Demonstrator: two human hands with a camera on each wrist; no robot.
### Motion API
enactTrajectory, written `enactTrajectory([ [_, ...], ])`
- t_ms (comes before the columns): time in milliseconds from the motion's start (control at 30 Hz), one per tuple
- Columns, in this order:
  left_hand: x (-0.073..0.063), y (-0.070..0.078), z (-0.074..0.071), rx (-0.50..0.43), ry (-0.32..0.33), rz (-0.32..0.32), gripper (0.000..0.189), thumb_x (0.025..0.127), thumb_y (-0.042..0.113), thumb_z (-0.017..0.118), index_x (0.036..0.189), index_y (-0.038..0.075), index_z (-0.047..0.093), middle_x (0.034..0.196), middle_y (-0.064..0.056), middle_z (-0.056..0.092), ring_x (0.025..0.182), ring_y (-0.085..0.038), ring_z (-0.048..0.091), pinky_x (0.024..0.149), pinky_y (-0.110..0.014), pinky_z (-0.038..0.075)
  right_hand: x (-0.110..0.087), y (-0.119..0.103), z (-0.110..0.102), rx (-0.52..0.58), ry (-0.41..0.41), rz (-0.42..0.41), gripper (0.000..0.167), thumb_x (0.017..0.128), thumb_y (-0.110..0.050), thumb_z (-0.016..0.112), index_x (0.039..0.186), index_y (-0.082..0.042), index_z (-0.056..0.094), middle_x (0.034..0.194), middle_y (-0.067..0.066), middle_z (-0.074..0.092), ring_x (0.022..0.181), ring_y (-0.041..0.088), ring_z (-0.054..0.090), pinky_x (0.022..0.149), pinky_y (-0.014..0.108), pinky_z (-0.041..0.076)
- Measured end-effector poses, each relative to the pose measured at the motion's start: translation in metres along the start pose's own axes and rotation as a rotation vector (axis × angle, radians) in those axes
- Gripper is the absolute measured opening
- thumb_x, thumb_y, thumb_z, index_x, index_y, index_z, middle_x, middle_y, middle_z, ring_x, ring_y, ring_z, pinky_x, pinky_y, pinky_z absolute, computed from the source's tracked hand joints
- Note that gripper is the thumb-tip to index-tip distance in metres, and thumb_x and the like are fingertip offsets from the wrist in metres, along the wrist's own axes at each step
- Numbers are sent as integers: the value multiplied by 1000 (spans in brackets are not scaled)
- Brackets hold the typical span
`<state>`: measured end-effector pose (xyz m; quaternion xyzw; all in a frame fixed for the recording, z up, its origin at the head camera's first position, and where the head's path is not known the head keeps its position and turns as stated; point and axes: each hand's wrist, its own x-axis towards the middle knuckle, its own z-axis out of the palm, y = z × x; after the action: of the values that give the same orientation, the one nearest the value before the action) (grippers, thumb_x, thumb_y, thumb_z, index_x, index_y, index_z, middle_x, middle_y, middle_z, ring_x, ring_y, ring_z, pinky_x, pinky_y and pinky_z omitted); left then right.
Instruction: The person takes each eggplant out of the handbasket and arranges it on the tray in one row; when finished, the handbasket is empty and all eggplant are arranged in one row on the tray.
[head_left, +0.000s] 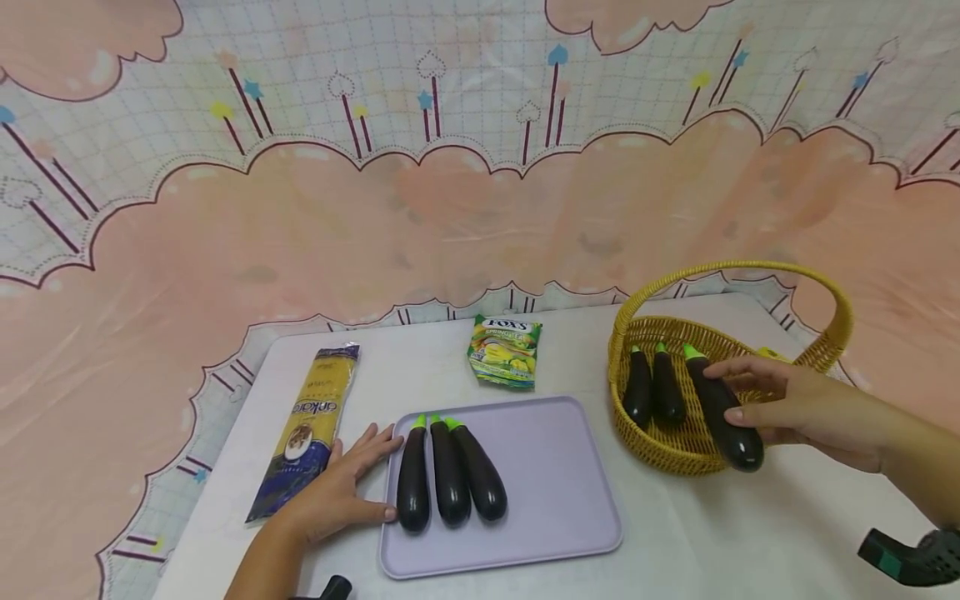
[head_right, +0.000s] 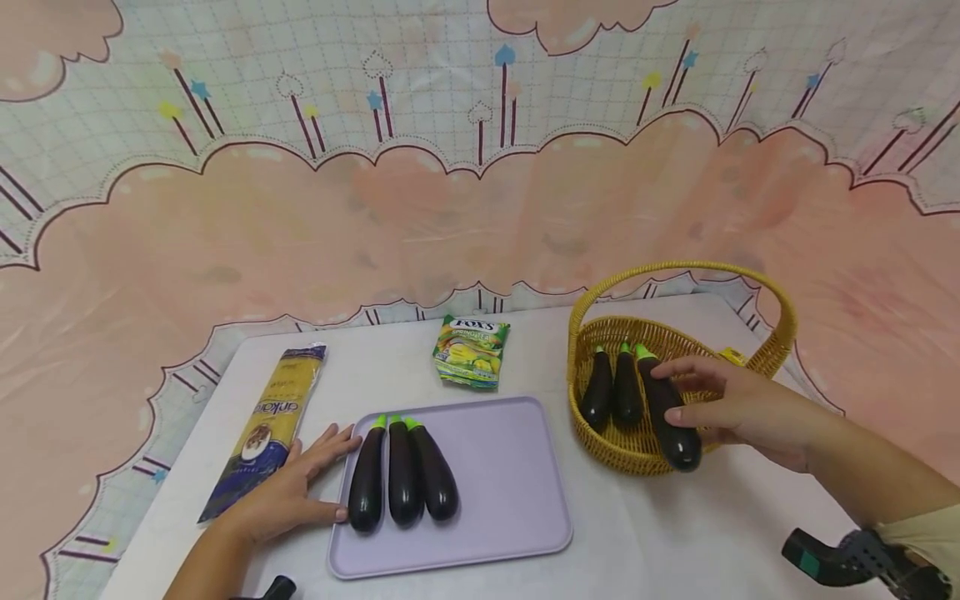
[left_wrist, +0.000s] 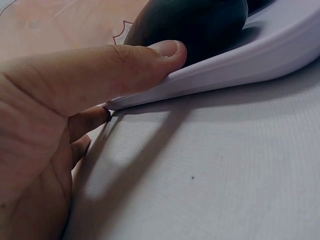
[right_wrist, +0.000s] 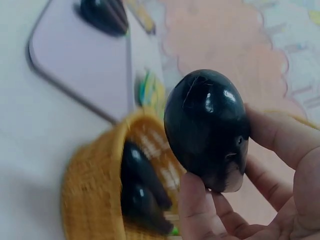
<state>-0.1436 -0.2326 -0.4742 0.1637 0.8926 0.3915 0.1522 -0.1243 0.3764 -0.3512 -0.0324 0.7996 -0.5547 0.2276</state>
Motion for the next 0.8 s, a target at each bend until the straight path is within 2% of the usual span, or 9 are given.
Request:
enactTrajectory([
  [100, 0, 1, -1, -2, 1, -7, 104, 71, 40, 96, 161, 18, 50, 176, -6, 28, 165, -40, 2, 122, -66, -23, -3, -3, 12, 30, -42, -25, 45, 104, -11, 68, 144, -30, 59, 160, 33, 28, 116, 27, 69, 92, 40, 63],
  [400, 2, 0, 0, 1, 0, -16, 104, 70, 39, 97, 161, 18, 50, 175, -7, 28, 165, -40, 2, 122, -66, -24, -2, -13, 57, 99, -187, -62, 50, 100, -8, 71, 146, -12, 53, 155, 31, 37, 120, 34, 64, 91, 49, 64],
  [533, 1, -1, 1, 4, 0, -5, 104, 70, 40, 97, 161, 18, 51, 175, -7, 29, 164, -40, 3, 122, -65, -24, 8, -20, 79, 126, -226, -30, 53, 98, -7, 74, 146, -8, 52, 153, 29, 42, 121, 35, 61, 93, 49, 63],
  [667, 0, -3, 1, -3, 2, 3, 104, 70, 40, 97, 161, 18, 51, 175, -5, 29, 165, -40, 2, 122, -65, -24, 24, -30, 103, 120, -223, 8, 55, 95, -7, 78, 145, -8, 54, 155, 27, 44, 123, 35, 57, 94, 48, 63],
  [800, 1, -2, 0, -9, -2, -2, 104, 70, 38, 97, 161, 19, 51, 176, -5, 28, 165, -39, 1, 122, -66, -24, 42, -33, 125, 101, -214, 2, 56, 91, -7, 82, 141, -8, 57, 150, 24, 50, 115, 32, 60, 90, 45, 64],
])
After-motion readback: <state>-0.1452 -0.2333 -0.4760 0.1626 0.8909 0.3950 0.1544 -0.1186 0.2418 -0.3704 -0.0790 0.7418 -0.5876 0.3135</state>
